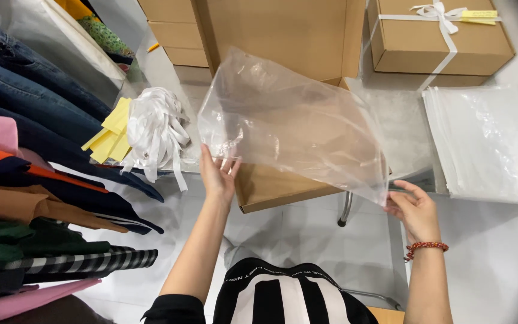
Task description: The person removes a black garment from a hanger and places it on a rack. They then unpack a pair of brown trousers from a plastic bag inside a cardboard box, unfold them, and hang them on a hanger. The person places the empty plastic bag back into the box, closes the box, and stacks it with other boxes. Finally, they attach a yellow note to a ribbon on a separate box.
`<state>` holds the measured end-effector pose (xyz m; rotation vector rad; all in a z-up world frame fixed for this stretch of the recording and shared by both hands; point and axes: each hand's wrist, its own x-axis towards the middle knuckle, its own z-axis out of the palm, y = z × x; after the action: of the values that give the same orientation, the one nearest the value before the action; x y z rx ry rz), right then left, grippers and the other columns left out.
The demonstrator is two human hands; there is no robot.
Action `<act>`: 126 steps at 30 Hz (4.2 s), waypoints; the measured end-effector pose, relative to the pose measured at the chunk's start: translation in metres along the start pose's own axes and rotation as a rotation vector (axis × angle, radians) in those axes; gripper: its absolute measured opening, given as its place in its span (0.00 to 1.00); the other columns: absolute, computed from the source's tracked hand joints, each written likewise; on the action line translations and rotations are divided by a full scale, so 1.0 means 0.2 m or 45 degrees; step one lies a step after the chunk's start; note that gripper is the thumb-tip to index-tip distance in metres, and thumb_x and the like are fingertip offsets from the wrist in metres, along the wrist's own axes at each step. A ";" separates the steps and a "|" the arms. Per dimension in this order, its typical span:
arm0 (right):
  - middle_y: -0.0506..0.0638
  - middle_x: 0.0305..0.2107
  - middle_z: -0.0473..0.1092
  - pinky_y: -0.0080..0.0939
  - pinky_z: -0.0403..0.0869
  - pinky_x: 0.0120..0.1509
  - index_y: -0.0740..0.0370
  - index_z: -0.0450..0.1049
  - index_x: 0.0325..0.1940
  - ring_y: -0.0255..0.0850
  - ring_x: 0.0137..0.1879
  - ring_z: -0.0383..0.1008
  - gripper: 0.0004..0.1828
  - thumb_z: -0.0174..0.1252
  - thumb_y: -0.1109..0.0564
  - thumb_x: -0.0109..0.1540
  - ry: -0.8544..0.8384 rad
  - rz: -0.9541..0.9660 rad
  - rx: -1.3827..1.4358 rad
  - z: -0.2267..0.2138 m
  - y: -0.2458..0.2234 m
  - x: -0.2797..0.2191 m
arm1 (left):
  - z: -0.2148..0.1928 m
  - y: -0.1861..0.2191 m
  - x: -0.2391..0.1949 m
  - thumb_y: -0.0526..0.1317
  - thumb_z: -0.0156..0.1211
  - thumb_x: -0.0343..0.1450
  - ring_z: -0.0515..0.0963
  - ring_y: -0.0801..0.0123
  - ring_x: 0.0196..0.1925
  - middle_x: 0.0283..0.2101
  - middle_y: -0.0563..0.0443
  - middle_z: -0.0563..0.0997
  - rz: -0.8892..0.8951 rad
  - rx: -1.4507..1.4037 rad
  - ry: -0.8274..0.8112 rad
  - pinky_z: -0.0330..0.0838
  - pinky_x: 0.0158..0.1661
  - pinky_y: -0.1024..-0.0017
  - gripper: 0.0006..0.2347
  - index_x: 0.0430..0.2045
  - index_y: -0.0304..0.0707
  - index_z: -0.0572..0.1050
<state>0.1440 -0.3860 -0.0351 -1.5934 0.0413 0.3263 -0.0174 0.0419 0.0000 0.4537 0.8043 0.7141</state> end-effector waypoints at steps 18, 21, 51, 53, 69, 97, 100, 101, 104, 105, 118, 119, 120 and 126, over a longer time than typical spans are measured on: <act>0.49 0.19 0.64 0.34 0.70 0.18 0.67 0.77 0.57 0.37 0.18 0.66 0.16 0.52 0.51 0.79 0.113 -0.049 -0.393 0.20 0.14 0.20 | -0.24 0.06 0.11 0.40 0.73 0.73 0.89 0.66 0.45 0.48 0.41 0.87 0.189 0.393 0.046 0.85 0.50 0.75 0.17 0.52 0.30 0.79; 0.53 0.29 0.69 0.30 0.71 0.24 0.65 0.72 0.66 0.33 0.23 0.67 0.17 0.50 0.50 0.81 0.191 -0.154 -0.449 0.28 -0.02 0.05 | -0.26 0.08 0.10 0.36 0.72 0.72 0.90 0.61 0.33 0.40 0.34 0.87 0.390 0.718 -0.004 0.88 0.35 0.75 0.12 0.47 0.28 0.82; 0.48 0.34 0.68 0.43 0.64 0.43 0.62 0.72 0.57 0.38 0.35 0.64 0.08 0.46 0.60 0.83 0.532 -0.690 -0.671 0.09 0.23 0.00 | -0.67 0.19 -0.25 0.35 0.73 0.68 0.82 0.74 0.39 0.40 0.46 0.87 0.081 0.840 0.023 0.84 0.41 0.78 0.13 0.44 0.26 0.85; 0.50 0.36 0.71 0.45 0.66 0.45 0.63 0.73 0.57 0.41 0.36 0.67 0.07 0.48 0.62 0.83 0.525 -0.699 -0.730 0.03 0.35 0.04 | -0.76 0.16 -0.28 0.34 0.72 0.69 0.84 0.72 0.38 0.39 0.44 0.88 0.025 0.841 0.053 0.85 0.42 0.78 0.11 0.42 0.25 0.85; 0.37 0.25 0.60 0.31 0.61 0.33 0.53 0.71 0.49 0.26 0.29 0.55 0.10 0.52 0.53 0.84 0.348 -0.154 -0.165 0.05 0.31 0.15 | -0.63 0.25 -0.54 0.36 0.64 0.74 0.91 0.63 0.44 0.38 0.37 0.90 0.222 0.737 -0.013 0.85 0.45 0.71 0.05 0.34 0.34 0.75; 0.45 0.32 0.81 0.45 0.78 0.52 0.42 0.86 0.48 0.44 0.45 0.82 0.29 0.60 0.21 0.66 -1.017 -0.393 -1.324 2.16 -0.13 0.63 | -1.12 0.05 -0.63 0.34 0.71 0.72 0.90 0.60 0.36 0.37 0.32 0.88 0.007 0.717 0.170 0.88 0.39 0.73 0.08 0.42 0.28 0.83; 0.52 0.34 0.81 0.51 0.76 0.55 0.48 0.86 0.39 0.54 0.49 0.82 0.38 0.54 0.15 0.68 -1.110 -0.379 -1.366 2.12 -0.10 0.68 | -1.17 0.01 -0.61 0.35 0.71 0.72 0.90 0.60 0.37 0.37 0.32 0.88 -0.036 0.741 0.159 0.88 0.40 0.72 0.08 0.41 0.27 0.83; 0.53 0.33 0.79 0.51 0.75 0.55 0.49 0.85 0.38 0.52 0.46 0.80 0.35 0.54 0.19 0.71 -1.123 -0.387 -1.308 2.11 -0.13 0.65 | -1.22 -0.03 -0.58 0.36 0.71 0.73 0.90 0.62 0.38 0.37 0.34 0.88 -0.034 0.769 0.114 0.88 0.39 0.75 0.09 0.42 0.29 0.82; 0.51 0.34 0.78 0.50 0.74 0.55 0.49 0.83 0.40 0.49 0.47 0.79 0.31 0.55 0.24 0.74 -1.125 -0.410 -1.238 2.05 -0.21 0.53 | -1.20 -0.03 -0.60 0.37 0.72 0.72 0.89 0.65 0.38 0.37 0.38 0.89 -0.035 0.821 0.072 0.87 0.39 0.77 0.09 0.44 0.33 0.82; 0.49 0.36 0.79 0.49 0.74 0.55 0.48 0.83 0.43 0.47 0.50 0.79 0.29 0.57 0.25 0.73 -1.110 -0.436 -1.217 2.03 -0.25 0.49 | -1.17 0.01 -0.62 0.37 0.73 0.72 0.89 0.66 0.38 0.37 0.39 0.89 -0.027 0.851 0.069 0.87 0.38 0.77 0.09 0.43 0.34 0.83; 0.36 0.22 0.69 0.31 0.63 0.34 0.48 0.80 0.33 0.27 0.26 0.60 0.20 0.60 0.44 0.78 -0.917 -0.561 -0.804 2.11 -0.44 0.36 | -1.02 0.27 -0.67 0.39 0.71 0.72 0.80 0.80 0.33 0.30 0.56 0.86 -0.008 1.157 -0.071 0.79 0.36 0.78 0.06 0.26 0.42 0.82; 0.38 0.25 0.71 0.30 0.64 0.32 0.49 0.80 0.39 0.27 0.27 0.66 0.18 0.54 0.46 0.80 -0.950 -0.643 -0.757 2.12 -0.45 0.33 | -1.03 0.29 -0.63 0.46 0.71 0.69 0.83 0.77 0.42 0.38 0.57 0.88 0.037 1.366 -0.078 0.79 0.46 0.74 0.08 0.34 0.46 0.82; 0.39 0.28 0.74 0.28 0.65 0.31 0.49 0.79 0.44 0.26 0.27 0.71 0.17 0.49 0.47 0.82 -0.981 -0.722 -0.712 2.12 -0.46 0.30 | -1.03 0.31 -0.60 0.53 0.72 0.66 0.87 0.74 0.52 0.47 0.58 0.89 0.078 1.575 -0.087 0.79 0.57 0.70 0.15 0.41 0.49 0.83; 0.41 0.20 0.65 0.37 0.65 0.37 0.54 0.77 0.56 0.31 0.28 0.66 0.24 0.40 0.39 0.80 -1.070 -1.094 -0.577 2.09 -0.52 0.08 | -0.36 0.44 -0.28 0.52 0.58 0.74 0.84 0.68 0.53 0.57 0.54 0.83 0.663 1.324 -0.192 0.78 0.53 0.69 0.18 0.54 0.46 0.79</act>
<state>0.1073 0.0336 0.0566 -1.6337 -1.4003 0.3051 -0.1357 0.0677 0.0369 1.6808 0.8811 0.6777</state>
